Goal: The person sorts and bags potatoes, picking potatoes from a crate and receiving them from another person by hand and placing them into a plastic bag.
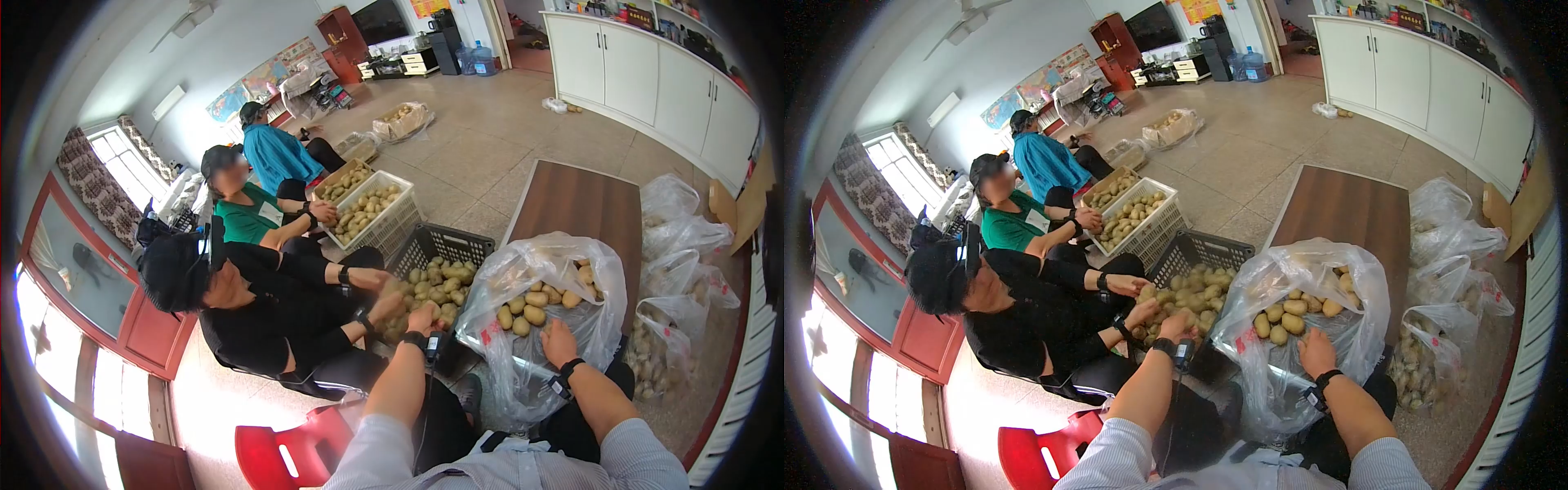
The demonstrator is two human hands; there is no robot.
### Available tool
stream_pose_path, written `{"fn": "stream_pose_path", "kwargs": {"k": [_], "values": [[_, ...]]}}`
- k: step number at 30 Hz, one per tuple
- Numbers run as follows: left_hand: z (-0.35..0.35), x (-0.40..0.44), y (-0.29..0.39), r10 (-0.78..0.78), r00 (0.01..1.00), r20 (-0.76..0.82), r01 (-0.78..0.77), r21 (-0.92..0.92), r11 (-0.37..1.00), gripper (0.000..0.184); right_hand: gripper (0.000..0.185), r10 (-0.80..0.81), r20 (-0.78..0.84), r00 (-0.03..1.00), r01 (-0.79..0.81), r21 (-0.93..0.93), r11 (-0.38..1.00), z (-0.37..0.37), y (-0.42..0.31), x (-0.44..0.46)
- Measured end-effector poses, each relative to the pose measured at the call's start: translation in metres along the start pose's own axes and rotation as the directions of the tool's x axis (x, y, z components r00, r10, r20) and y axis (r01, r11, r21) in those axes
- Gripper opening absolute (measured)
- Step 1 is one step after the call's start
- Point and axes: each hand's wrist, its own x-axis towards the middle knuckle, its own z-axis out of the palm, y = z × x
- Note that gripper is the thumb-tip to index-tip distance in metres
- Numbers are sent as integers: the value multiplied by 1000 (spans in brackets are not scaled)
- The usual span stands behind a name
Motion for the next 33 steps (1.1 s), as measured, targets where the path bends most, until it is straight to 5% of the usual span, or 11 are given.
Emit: {"fn": "stream_pose_path", "kwargs": {"k": [33], "values": [[-7, 14, -8, -35, 996, -87, 26, -104, 994, 24, 47, 11, 58, 998, -13, 49, 999, -6, -2, -4]]}}
